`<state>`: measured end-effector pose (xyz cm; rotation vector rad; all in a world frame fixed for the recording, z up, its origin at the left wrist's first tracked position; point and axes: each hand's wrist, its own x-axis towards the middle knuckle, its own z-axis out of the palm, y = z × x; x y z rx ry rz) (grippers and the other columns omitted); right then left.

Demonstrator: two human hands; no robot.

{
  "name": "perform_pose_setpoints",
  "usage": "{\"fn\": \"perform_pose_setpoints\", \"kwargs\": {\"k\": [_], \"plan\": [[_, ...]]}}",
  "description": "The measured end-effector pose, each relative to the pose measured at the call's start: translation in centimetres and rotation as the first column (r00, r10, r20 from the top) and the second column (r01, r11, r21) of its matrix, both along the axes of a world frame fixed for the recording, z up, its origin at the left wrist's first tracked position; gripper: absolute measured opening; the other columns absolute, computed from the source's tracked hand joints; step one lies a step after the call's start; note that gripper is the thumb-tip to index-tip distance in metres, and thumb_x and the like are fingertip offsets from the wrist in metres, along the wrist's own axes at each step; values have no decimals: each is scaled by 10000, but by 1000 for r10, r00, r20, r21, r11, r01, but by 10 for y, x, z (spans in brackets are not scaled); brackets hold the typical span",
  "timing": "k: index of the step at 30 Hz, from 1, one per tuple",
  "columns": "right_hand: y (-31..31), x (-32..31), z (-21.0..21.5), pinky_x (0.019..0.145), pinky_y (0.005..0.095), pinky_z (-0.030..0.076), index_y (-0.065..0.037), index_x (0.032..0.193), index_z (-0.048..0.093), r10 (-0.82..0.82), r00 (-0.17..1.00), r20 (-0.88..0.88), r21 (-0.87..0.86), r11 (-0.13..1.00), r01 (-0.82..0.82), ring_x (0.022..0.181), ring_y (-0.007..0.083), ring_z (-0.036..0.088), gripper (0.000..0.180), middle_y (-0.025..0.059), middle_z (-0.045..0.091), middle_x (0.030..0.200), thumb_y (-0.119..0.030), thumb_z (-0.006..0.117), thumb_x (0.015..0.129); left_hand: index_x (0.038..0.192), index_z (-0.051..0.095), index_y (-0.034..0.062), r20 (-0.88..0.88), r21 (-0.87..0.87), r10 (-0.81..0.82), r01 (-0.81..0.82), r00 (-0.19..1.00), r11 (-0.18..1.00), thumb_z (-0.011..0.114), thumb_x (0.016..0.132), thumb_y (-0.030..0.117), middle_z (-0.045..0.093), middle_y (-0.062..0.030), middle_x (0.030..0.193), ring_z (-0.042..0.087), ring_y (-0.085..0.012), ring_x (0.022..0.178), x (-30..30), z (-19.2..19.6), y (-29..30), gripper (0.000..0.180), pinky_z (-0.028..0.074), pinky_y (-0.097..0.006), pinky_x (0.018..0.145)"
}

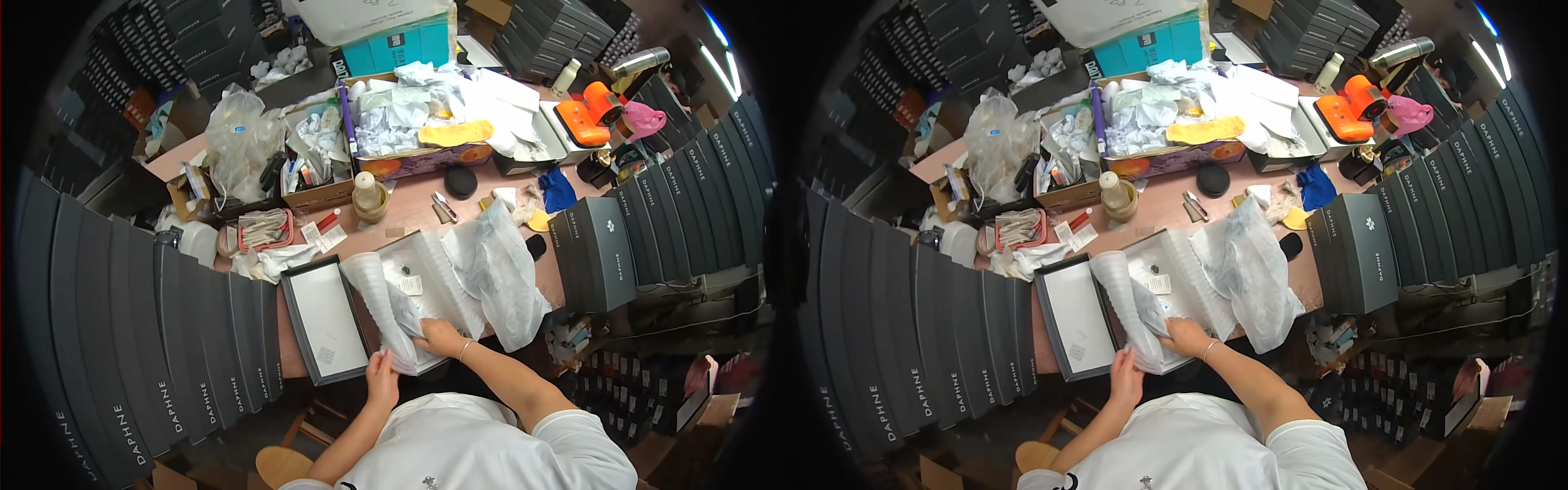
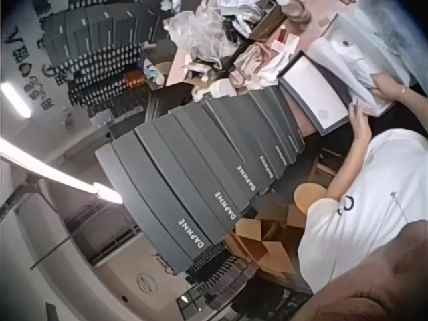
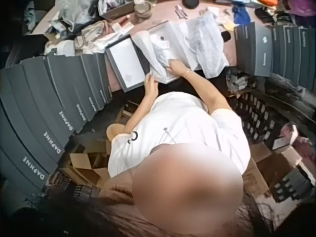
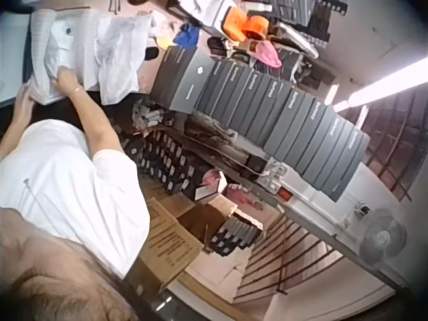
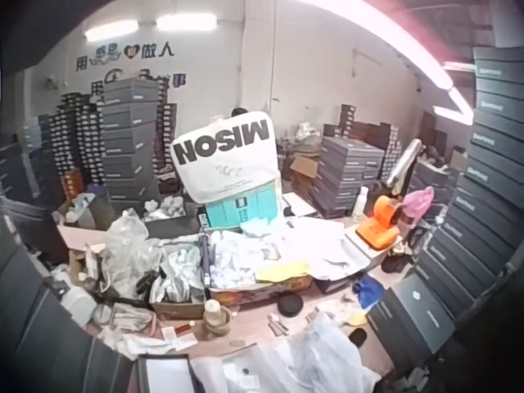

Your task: Packing high-heeled shoes into boxes with tissue paper.

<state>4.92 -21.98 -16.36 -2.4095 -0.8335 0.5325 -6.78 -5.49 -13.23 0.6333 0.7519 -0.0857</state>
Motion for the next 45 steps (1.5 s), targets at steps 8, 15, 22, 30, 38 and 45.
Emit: {"fn": "perform_pose_setpoints", "kwargs": {"k": [8, 15, 22, 30, 38, 45], "plan": [[21, 35, 59, 792, 449, 511, -61, 1048, 601, 203, 966, -159, -357, 901, -248, 942, 322, 648, 268, 174, 651, 977, -203, 586, 821, 802, 620, -3, 124, 970, -647, 45, 753, 238, 654, 800, 47, 632, -165, 1078, 564, -335, 1106, -7, 67, 27, 61, 446, -399, 933], [72, 135, -27, 732, 398, 545, -38, 996, 634, 60, 997, 48, -432, 901, -34, 877, 332, 669, 557, 187, 626, 1009, -190, 861, 510, 1212, 511, -46, -164, 986, -671, 114, 723, -119, 581, 872, 93, 401, -262, 1362, 399, -421, 1248, 29, 56, 32, 374, 322, -457, 1045], [17, 116, 90, 694, 393, 534, -40, 1021, 577, -280, 959, 40, 175, 947, 269, 865, 326, 632, 242, 169, 572, 1041, -48, 552, 780, 985, 645, -32, -466, 845, -805, -85, 368, -528, 633, 831, 220, 574, -236, 1112, 496, -386, 1095, 126, 31, -13, 296, 263, -554, 1042], [-264, -16, 73, 1034, 431, 378, -131, 1358, 455, -794, 592, 142, -102, 583, 806, 1293, 433, 364, 758, 266, 281, 1450, -186, 779, 675, 814, 635, 34, -396, 893, -851, -70, 344, -444, 622, 799, 205, 635, -156, 929, 555, -309, 1031, 157, -6, -20, 172, 300, -537, 1010], [-178, 57, 127, 770, 367, 486, -20, 1019, 597, -848, 503, -167, 398, 409, 821, 909, 265, 631, 175, 117, 648, 979, -122, 514, 903, 1028, 645, -4, -161, 981, -865, 174, 475, -87, 644, 865, 194, 639, -119, 971, 610, -230, 965, 159, 52, -29, 257, 438, -386, 932], [-222, 40, 146, 1006, 443, 414, -201, 1334, 465, -598, 792, 127, -479, 662, 576, 1271, 404, 409, 647, 176, 261, 1480, -74, 664, 731, 1104, 600, -21, 165, 597, -782, 571, 601, 564, 566, 954, 204, 641, -84, 966, 612, -148, 932, 117, 70, -50, 272, 483, -267, 852]]}}
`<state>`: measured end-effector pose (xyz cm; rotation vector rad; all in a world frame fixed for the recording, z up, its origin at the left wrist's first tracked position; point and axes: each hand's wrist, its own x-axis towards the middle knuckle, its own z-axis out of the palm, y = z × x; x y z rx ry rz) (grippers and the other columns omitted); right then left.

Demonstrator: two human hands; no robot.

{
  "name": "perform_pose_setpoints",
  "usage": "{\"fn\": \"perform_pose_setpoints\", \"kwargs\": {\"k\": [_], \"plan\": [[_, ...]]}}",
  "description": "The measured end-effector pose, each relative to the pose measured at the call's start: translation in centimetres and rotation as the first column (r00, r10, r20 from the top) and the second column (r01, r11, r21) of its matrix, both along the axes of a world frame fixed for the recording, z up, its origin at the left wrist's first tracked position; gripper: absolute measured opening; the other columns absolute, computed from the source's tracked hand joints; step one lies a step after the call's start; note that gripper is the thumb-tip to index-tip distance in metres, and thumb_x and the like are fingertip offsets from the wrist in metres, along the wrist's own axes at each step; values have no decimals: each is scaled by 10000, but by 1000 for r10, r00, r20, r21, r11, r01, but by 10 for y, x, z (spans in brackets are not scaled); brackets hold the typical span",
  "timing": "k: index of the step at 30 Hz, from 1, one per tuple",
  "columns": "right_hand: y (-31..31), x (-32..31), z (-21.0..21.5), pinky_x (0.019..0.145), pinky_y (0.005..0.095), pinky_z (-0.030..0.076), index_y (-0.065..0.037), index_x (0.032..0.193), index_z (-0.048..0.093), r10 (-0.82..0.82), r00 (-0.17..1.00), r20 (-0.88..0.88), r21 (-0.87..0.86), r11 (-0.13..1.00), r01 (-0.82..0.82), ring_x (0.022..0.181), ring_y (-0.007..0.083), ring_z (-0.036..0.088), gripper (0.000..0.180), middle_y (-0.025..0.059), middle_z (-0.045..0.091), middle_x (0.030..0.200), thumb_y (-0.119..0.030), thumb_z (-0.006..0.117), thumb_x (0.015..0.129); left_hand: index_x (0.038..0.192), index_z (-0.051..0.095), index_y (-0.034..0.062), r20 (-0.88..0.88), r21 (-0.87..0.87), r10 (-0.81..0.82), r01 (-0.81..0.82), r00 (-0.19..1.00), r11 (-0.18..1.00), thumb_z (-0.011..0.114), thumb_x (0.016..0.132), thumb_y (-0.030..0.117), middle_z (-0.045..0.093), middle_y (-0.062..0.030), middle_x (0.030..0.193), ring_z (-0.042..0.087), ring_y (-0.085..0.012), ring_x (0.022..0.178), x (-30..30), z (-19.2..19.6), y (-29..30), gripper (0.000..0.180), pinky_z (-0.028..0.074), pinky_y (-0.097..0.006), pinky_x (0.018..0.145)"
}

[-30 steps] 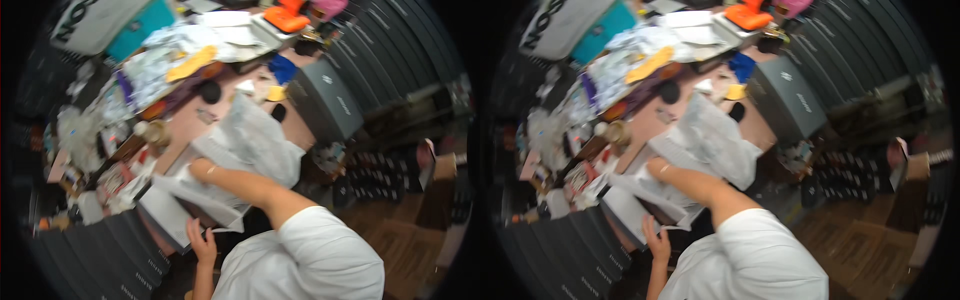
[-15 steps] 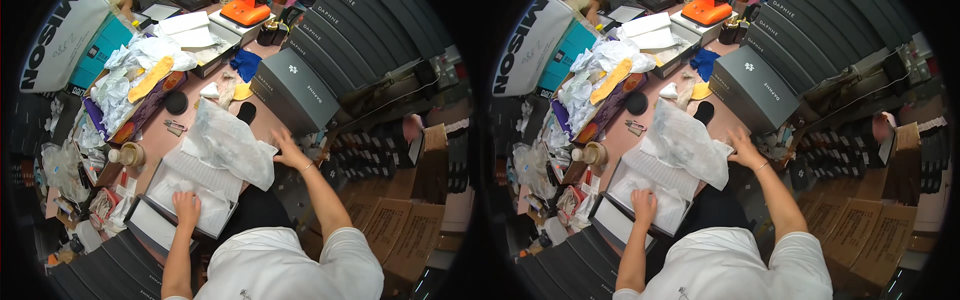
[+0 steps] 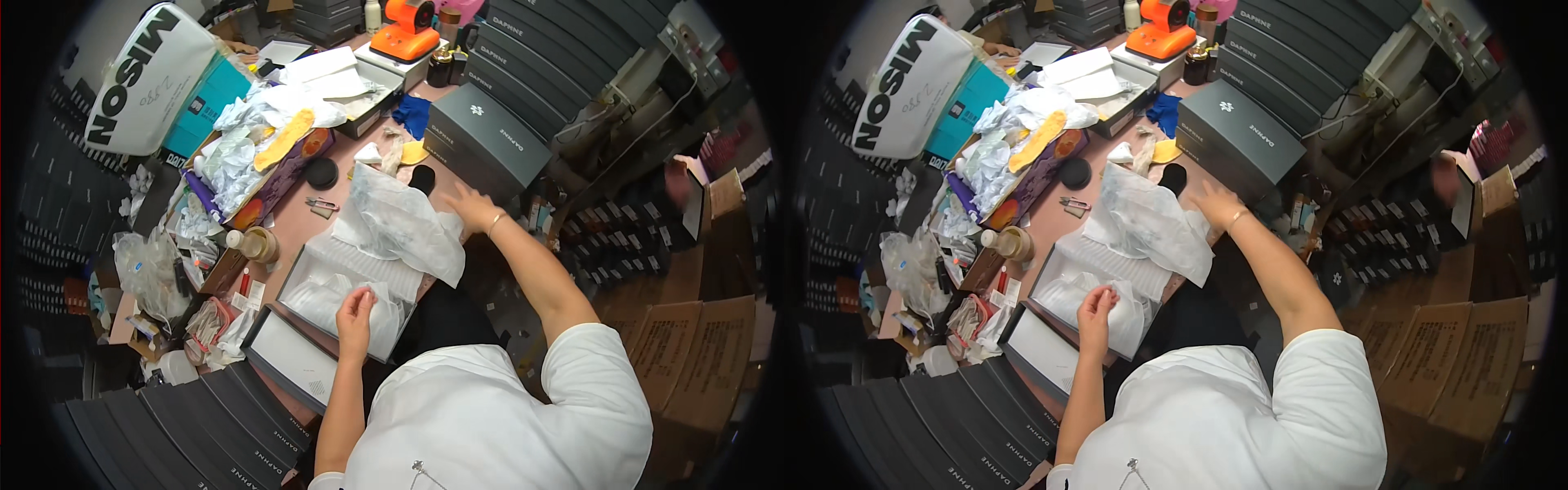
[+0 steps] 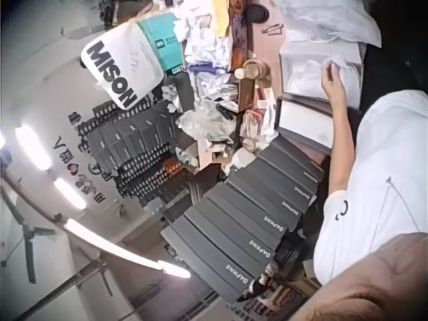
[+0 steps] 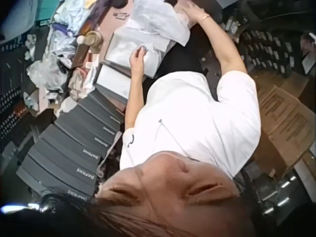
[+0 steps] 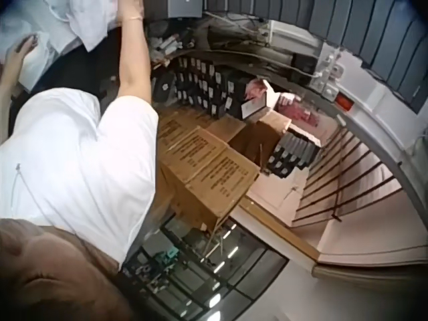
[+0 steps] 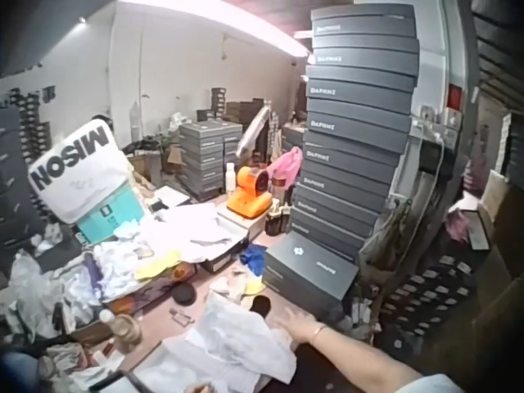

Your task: Packing high-heeled shoes into boxes with tissue paper.

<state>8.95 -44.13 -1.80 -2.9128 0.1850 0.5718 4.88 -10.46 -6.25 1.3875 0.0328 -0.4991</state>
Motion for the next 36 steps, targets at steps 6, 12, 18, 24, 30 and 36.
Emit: {"fn": "perform_pose_setpoints", "kwargs": {"k": [6, 12, 18, 24, 30, 36], "plan": [[18, -12, -78, 889, 421, 459, -35, 1006, 653, -394, 825, 406, 561, 820, 115, 1025, 368, 579, 274, 220, 621, 1040, 18, 516, 775, 1143, 568, -47, -127, -11, -5, 3, 992, 1000, 543, 965, 243, 623, -111, 1050, 609, -172, 985, -11, -5, 2, 341, 489, -290, 878], [111, 43, 90, 776, 379, 498, 2, 1007, 617, -74, 657, 750, 434, 805, -405, 859, 367, 629, 273, 205, 642, 943, 55, 521, 757, 1307, 437, -23, -555, -363, 69, -316, 829, 877, 547, 956, 311, 549, -149, 1197, 541, -255, 1125, 51, -3, -29, 497, 447, -367, 973], [224, -82, 115, 855, 351, 475, -25, 1119, 587, 357, 873, 333, 894, 175, -413, 943, 310, 605, 334, 170, 615, 1040, 6, 556, 788, 1343, 419, 45, -629, -604, -213, -297, 748, 740, 625, 901, 216, 568, -70, 1173, 553, -206, 1082, 10, 18, -33, 516, 437, -334, 976], [133, -127, 17, 897, 418, 517, -83, 1457, 244, 321, 749, -580, 603, -449, 659, 1236, 324, 487, 626, 193, 405, 1396, -30, 555, 917, 1328, 458, 81, 149, -6, 47, -47, 988, 999, 710, 688, -95, 570, -28, 1177, 538, -146, 1076, -3, 21, 84, 710, 428, -300, 951], [204, -95, 41, 1073, 362, 305, -18, 1477, 166, 318, 947, 44, 903, 392, -174, 1337, 310, 331, 887, 213, 253, 1488, -217, 697, 795, 1458, 253, 107, -4, 149, 354, -349, 935, 925, 697, 750, -33, 395, -154, 1373, 463, -222, 1199, 11, 45, 112, 847, 387, -303, 996], [217, -10, -104, 1047, 382, 339, 50, 1449, 152, -31, 976, -214, 831, 520, 198, 1290, 410, 396, 832, 347, 382, 1357, -211, 631, 821, 1483, 102, 9, -286, 119, 383, -364, 878, 924, 537, 931, 314, 190, -237, 1505, 265, -311, 1369, 10, -64, -5, 766, 238, -382, 1109]]}}
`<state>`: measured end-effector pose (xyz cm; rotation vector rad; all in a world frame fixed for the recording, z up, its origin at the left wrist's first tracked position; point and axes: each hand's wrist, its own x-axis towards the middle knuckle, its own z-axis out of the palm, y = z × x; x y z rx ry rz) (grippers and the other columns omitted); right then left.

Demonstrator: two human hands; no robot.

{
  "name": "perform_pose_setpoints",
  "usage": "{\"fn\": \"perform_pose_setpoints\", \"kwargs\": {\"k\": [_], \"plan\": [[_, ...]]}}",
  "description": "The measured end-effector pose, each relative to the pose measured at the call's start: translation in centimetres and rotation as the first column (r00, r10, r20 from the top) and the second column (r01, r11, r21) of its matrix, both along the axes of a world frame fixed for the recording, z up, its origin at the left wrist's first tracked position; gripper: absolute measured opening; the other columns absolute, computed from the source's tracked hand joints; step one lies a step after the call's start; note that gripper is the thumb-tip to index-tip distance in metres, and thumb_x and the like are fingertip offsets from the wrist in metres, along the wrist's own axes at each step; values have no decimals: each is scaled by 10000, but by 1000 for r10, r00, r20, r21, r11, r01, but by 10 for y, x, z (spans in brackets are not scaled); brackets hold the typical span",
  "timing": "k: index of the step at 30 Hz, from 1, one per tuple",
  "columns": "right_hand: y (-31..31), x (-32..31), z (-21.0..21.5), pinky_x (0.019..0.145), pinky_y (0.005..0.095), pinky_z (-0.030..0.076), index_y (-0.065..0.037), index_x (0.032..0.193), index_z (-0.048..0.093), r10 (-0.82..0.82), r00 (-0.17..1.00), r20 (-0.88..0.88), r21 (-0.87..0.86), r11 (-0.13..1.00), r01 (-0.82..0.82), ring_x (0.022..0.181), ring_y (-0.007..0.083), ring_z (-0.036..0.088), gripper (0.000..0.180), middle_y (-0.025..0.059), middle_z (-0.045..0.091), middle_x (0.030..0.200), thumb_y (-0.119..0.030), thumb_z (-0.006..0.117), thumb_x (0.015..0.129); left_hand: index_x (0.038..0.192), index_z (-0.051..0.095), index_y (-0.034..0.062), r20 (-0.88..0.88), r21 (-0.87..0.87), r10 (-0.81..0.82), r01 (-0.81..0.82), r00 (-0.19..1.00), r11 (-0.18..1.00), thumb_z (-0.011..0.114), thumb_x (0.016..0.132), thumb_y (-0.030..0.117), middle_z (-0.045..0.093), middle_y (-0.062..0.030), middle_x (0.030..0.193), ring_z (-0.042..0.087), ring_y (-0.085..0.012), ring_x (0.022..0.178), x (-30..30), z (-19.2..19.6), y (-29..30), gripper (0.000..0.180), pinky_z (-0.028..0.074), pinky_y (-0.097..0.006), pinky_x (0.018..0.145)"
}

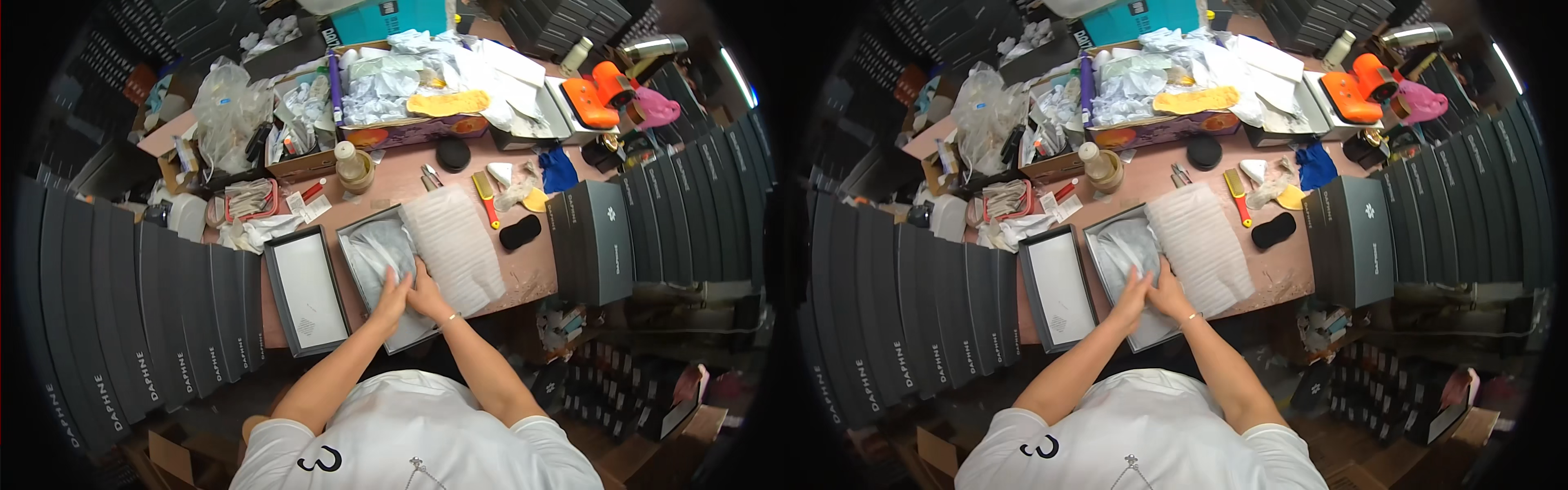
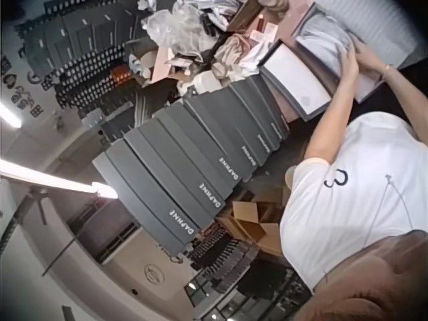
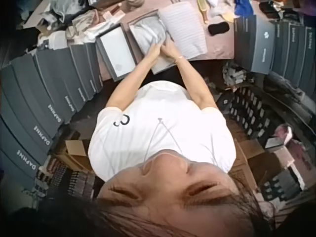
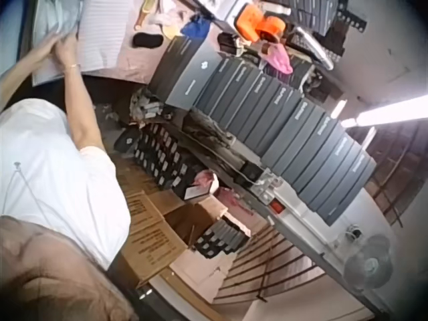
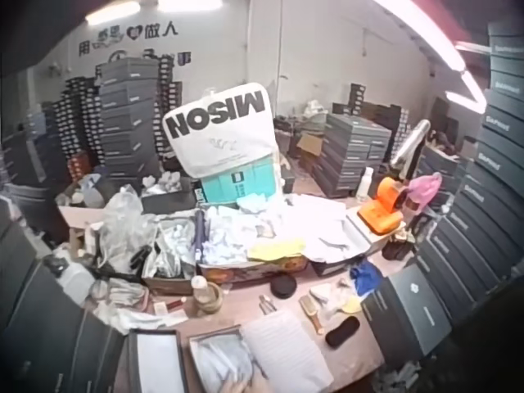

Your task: Packing high-heeled shoes into boxes with tissue paper.

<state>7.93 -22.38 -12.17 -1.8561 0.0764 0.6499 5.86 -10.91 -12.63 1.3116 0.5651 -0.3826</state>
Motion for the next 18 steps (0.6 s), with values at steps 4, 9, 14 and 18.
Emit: {"fn": "perform_pose_setpoints", "kwargs": {"k": [4, 9, 14, 18], "plan": [[-13, -42, 13, 905, 418, 465, 94, 1352, 346, 106, 837, 536, -130, 991, -41, 1062, 412, 592, 559, 294, 595, 1131, -130, 559, 886, 1375, 317, -73, 66, 12, -21, 20, 998, 1000, 569, 905, 344, 323, -297, 1422, 316, -388, 1334, 3, -51, -4, 676, 257, -429, 1093], [-138, -84, 21, 629, 280, 554, 32, 1084, 615, -157, 905, -395, -38, 987, 155, 718, 187, 657, 224, 107, 665, 884, -58, 499, 915, 1221, 496, -69, 225, 659, -374, 142, 900, 738, 632, 845, 338, 493, -302, 1238, 472, -439, 1152, 5, -51, -8, 570, 381, -439, 998], [-78, -29, -28, 954, 406, 398, -29, 1325, 442, 226, 936, 270, -172, 968, -184, 1174, 336, 471, 444, 186, 485, 1288, -141, 529, 905, 1199, 551, -19, 91, 630, -565, 392, 820, 670, 662, 839, 290, 598, -248, 1086, 580, -365, 1014, 0, -3, 65, 487, 479, -394, 845], [39, -20, 9, 1132, 519, 129, -85, 1472, 249, 439, 653, 617, -462, 874, -152, 1401, 375, 191, 678, 223, 198, 1510, -316, 550, 910, 1154, 548, -19, 477, 525, -45, -243, 878, 816, 524, 933, 69, 581, -141, 1089, 592, -232, 996, -47, 27, 107, 238, 501, -294, 792]]}}
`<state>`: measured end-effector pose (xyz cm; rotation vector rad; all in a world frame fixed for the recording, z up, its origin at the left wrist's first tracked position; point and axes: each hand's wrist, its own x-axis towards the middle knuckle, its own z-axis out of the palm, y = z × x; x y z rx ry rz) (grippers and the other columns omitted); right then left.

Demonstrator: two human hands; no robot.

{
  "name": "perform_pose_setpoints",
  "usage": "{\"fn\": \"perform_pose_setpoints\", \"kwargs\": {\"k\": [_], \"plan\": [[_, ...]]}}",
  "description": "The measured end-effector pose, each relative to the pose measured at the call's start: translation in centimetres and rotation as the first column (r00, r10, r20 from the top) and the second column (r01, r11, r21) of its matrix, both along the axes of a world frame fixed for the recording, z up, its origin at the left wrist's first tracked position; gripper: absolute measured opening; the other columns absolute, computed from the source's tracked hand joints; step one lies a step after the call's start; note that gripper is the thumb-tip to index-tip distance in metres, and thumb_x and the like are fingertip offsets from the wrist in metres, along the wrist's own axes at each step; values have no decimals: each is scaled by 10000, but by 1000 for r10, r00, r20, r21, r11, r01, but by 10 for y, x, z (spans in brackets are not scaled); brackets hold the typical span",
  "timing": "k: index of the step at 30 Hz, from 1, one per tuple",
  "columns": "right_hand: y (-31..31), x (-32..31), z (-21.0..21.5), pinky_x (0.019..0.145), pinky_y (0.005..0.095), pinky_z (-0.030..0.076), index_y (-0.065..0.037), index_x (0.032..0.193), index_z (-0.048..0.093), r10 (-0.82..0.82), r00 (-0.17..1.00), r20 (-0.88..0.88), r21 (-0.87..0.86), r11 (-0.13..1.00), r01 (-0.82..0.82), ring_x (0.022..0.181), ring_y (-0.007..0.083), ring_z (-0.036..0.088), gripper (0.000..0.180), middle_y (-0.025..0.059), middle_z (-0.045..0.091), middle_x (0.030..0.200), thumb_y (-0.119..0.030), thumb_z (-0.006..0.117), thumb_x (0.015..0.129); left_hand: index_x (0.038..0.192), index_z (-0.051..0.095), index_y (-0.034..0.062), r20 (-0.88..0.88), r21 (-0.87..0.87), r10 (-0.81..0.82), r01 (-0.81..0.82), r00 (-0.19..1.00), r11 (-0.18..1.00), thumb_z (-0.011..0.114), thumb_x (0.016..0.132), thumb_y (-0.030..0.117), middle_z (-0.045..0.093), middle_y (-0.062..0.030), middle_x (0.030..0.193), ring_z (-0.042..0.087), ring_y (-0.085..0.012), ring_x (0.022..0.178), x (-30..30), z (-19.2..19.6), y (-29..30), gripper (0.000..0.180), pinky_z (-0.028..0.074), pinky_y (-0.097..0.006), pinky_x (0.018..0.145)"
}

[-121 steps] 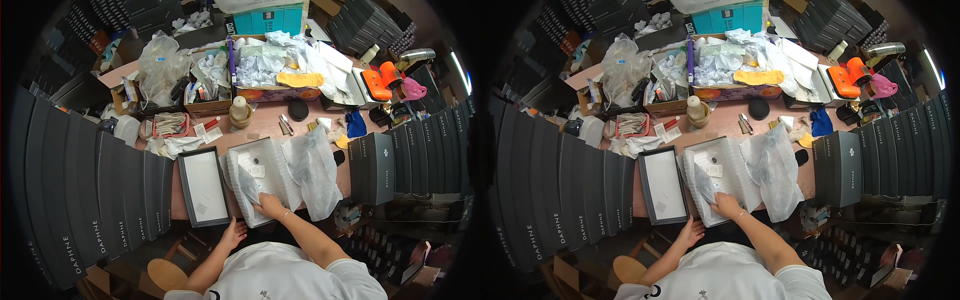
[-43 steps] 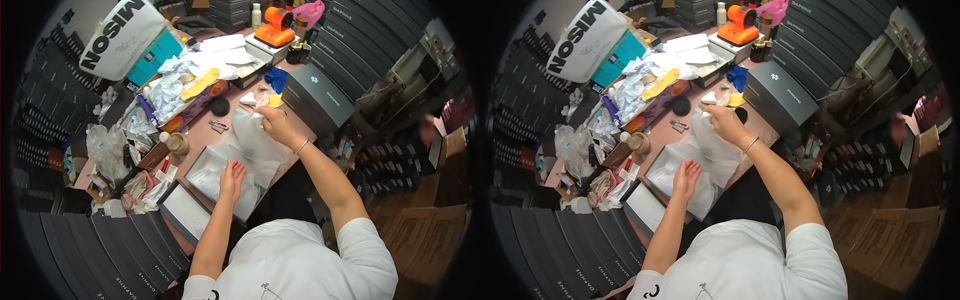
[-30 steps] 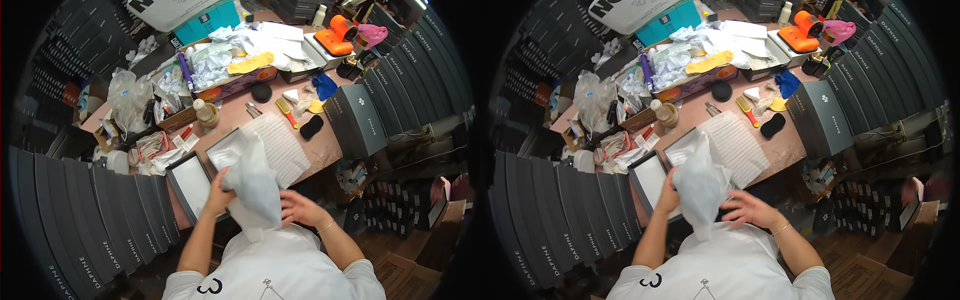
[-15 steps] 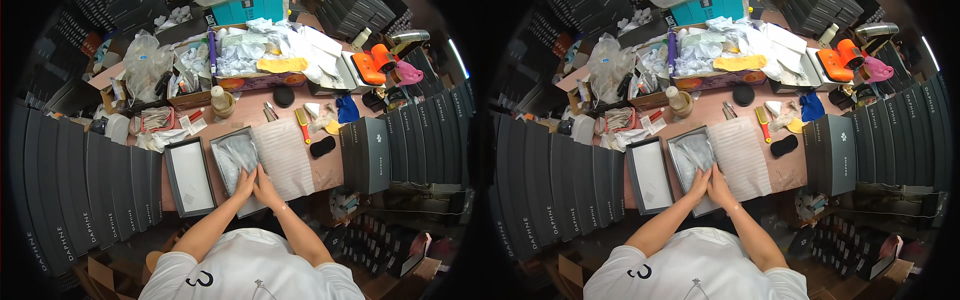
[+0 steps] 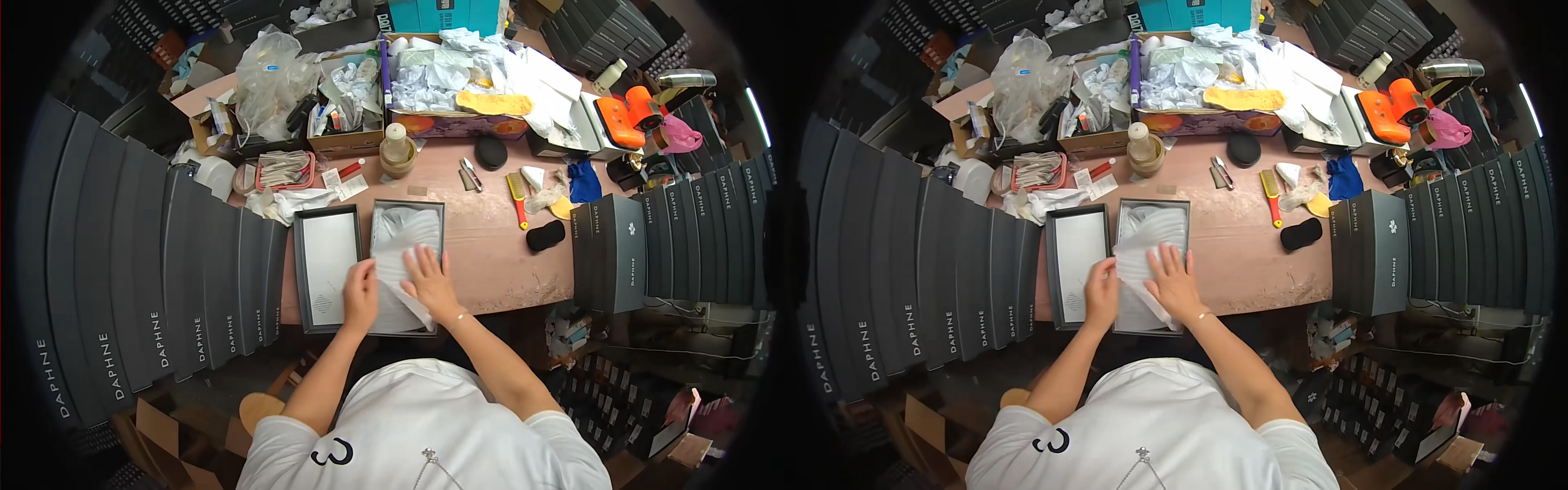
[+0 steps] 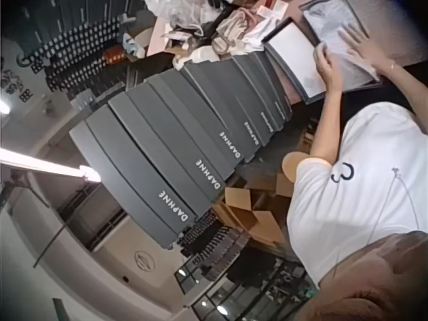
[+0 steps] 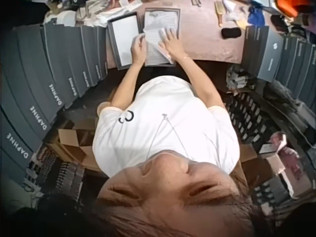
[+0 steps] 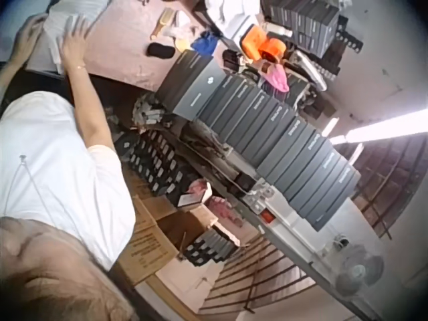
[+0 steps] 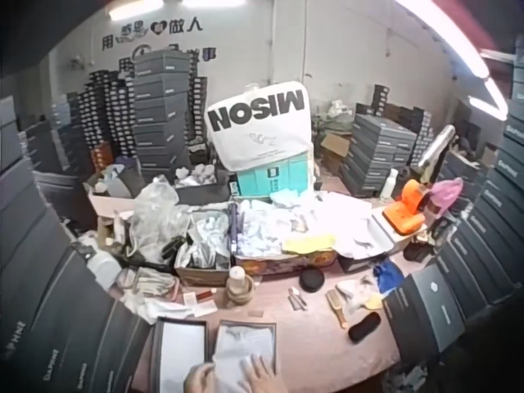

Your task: Packing high-heeled shoes into boxes with tissue paper.

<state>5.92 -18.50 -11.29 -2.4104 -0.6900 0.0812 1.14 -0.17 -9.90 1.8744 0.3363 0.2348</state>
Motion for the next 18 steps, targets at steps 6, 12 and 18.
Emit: {"fn": "perform_pose_setpoints", "kwargs": {"k": [6, 12, 18], "plan": [[9, -3, 50, 1104, 593, 114, -87, 1467, 256, 205, 978, -30, -110, 972, -207, 1391, 399, 209, 889, 253, 229, 1490, -522, 640, 794, 1069, 560, -8, -497, 285, -45, 212, 866, 935, 632, 852, 203, 615, -174, 940, 619, -301, 858, -75, -59, 52, 311, 496, -394, 717], [47, 8, 17, 1094, 587, 167, -81, 1468, 228, 221, 967, -129, -476, 841, -256, 1384, 381, 234, 1144, 236, 291, 1465, -577, 776, 595, 1007, 542, -20, -495, 445, -157, 404, 854, 799, 577, 805, 114, 602, -237, 945, 595, -437, 842, -56, -51, 48, 244, 477, -503, 729], [6, -12, 80, 1108, 478, 232, -15, 1455, 212, 197, 970, -140, 57, 980, -191, 1354, 408, 280, 914, 274, 321, 1425, -391, 717, 791, 948, 531, -9, -80, -23, -20, 18, 997, 1000, 494, 950, 136, 498, 8, 687, 459, -70, 625, -93, 107, 96, 149, 374, -228, 569]]}}
